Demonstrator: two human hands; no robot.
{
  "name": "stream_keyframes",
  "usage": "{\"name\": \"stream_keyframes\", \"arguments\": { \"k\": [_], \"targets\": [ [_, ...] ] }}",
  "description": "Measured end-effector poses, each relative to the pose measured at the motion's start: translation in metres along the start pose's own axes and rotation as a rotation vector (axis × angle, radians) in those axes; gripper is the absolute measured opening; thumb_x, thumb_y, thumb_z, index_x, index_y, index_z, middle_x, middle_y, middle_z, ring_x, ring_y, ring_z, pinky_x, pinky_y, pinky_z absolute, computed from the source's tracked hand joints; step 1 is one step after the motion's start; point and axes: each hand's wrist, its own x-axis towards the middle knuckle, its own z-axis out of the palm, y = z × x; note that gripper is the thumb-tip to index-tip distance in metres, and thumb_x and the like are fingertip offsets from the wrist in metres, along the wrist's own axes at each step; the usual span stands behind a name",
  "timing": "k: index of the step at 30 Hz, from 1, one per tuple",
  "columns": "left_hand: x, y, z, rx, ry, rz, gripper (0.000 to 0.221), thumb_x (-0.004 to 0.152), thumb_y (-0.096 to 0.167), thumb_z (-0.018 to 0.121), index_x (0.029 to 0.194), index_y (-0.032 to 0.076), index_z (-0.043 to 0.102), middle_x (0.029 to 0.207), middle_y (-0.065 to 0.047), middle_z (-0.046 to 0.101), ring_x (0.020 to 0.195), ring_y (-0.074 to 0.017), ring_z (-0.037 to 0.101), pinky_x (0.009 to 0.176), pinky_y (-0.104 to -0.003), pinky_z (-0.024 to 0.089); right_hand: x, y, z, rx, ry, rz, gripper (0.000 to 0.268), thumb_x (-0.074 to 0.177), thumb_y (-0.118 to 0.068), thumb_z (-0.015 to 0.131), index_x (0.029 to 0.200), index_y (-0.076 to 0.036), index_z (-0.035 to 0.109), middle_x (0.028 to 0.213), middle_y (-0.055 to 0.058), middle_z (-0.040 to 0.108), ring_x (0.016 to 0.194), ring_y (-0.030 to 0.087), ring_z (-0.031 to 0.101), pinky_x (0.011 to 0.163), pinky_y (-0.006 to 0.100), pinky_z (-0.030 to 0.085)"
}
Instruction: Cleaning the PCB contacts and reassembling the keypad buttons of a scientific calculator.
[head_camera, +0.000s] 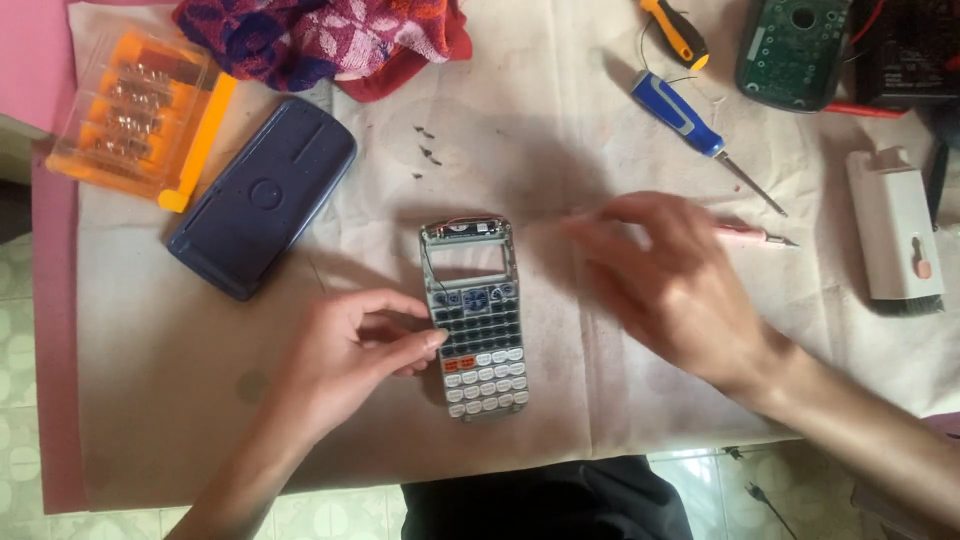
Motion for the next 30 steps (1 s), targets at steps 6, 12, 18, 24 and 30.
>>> {"name": "stream_keyframes", "arguments": {
  "k": [6,12,18,24,30],
  "targets": [
    [0.003,0.004,-0.017,0.613,0.306,0.652,0.022,0.08,0.037,0.086,0.094,0.02,0.081,0.078,0.009,0.08,0.058,-0.0032,0.066,0.059,-0.021,0.05,0.023,0.009,0.021,0.183,-0.053,-0.03,0.023,0.096,-0.008,0.073,0.119,-0.005,0.073,0.107,0.016,0.064,0.097,0.033,0.061,0.082,0.042,0.055],
    [0.069,0.01,-0.023,0.66,0.258,0.895,0.036,0.081,0.033,0.09,0.11,0.017,0.078,0.092,0.002,0.078,0.068,-0.0133,0.07,0.067,-0.032,0.053,0.074,0.005,0.043,0.353,-0.051,-0.236,0.011,0.095,-0.007,0.079,0.105,-0.003,0.076,0.101,0.012,0.066,0.09,0.029,0.062,0.08,0.04,0.056],
    [0.074,0.007,-0.018,0.644,0.284,1.004,0.025,0.079,0.027,0.093,0.097,0.014,0.081,0.091,0.002,0.072,0.069,-0.0131,0.069,0.058,-0.031,0.053,0.107,0.013,0.059,0.389,-0.272,-0.336,0.017,0.088,-0.008,0.083,0.103,-0.009,0.073,0.1,0.006,0.071,0.091,0.023,0.068,0.099,0.042,0.056],
    [0.078,0.005,-0.019,0.574,0.284,0.965,0.027,0.075,0.031,0.095,0.089,0.017,0.077,0.086,0.005,0.068,0.067,-0.0132,0.064,0.057,-0.033,0.049,0.132,0.02,0.051,0.428,-0.446,-0.443,0.021,0.09,-0.015,0.078,0.109,-0.009,0.072,0.1,0.006,0.069,0.091,0.024,0.061,0.082,0.039,0.053],
    [0.08,0.006,-0.019,0.512,0.272,0.886,0.029,0.068,0.033,0.098,0.079,0.017,0.077,0.082,0.007,0.071,0.06,-0.0113,0.064,0.053,-0.032,0.046,0.143,0.029,0.058,0.372,-0.671,-0.434,0.028,0.088,-0.017,0.078,0.115,-0.017,0.07,0.101,-0.001,0.071,0.091,0.017,0.061,0.082,0.035,0.055]
  ]
}}
